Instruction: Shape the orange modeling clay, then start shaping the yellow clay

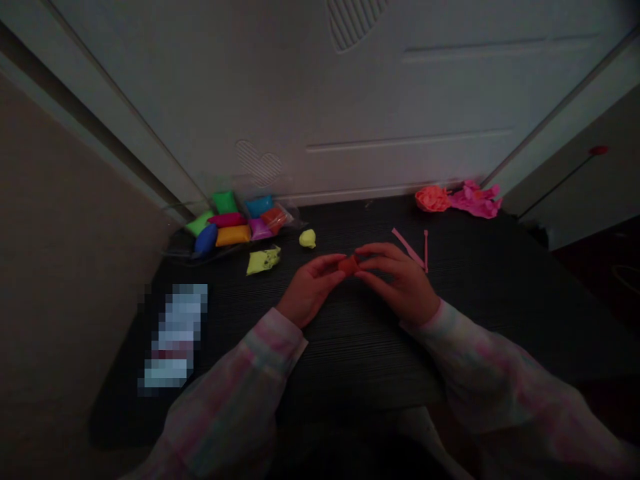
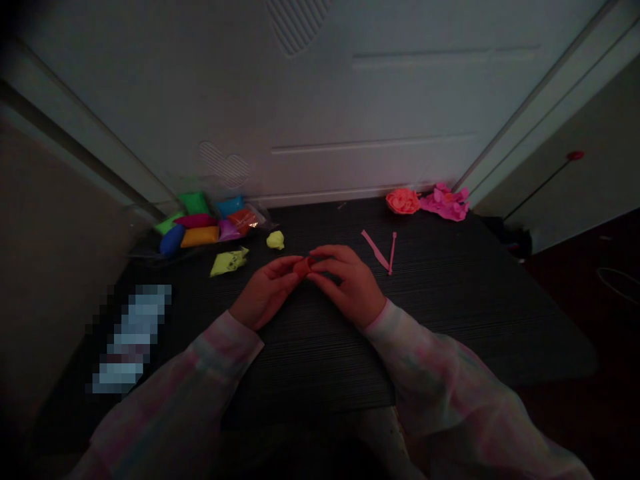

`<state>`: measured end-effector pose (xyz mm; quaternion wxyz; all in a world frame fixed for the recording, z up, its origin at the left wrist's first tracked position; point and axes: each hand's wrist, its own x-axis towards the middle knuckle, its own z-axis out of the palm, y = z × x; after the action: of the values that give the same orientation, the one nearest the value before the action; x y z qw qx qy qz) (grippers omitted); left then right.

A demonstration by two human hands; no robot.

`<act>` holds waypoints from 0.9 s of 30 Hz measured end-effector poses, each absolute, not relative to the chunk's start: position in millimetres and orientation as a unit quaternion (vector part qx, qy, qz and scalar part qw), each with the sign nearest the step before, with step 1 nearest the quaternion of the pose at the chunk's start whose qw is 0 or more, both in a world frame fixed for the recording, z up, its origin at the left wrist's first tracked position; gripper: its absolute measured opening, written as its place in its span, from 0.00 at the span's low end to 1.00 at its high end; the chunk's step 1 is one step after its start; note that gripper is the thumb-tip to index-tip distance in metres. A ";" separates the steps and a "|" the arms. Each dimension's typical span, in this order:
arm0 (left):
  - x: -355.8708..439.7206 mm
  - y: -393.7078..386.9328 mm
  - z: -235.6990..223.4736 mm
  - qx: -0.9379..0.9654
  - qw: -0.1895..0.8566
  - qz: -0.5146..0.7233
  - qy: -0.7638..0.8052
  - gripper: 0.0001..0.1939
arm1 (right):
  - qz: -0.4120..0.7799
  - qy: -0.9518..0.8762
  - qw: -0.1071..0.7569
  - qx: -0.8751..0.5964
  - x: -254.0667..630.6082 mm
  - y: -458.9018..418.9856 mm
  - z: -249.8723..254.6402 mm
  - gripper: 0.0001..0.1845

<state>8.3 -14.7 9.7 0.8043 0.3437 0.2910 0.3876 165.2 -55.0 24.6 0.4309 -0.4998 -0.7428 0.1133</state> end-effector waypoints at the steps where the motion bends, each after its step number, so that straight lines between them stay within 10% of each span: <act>1: 8.0 -14.6 9.9 0.345 0.806 0.382 0.291 0.13 | 0.116 -0.743 0.431 -0.498 165.3 -55.5 25.2 0.04; 27: 8.3 -14.9 9.5 0.338 0.816 0.375 0.282 0.11 | 0.096 -0.741 0.441 -0.498 162.6 -56.6 25.2 0.04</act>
<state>8.3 -14.9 9.5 0.8162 0.3376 0.2816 0.3748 162.6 -56.6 25.2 0.4409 -0.4979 -0.7406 0.0963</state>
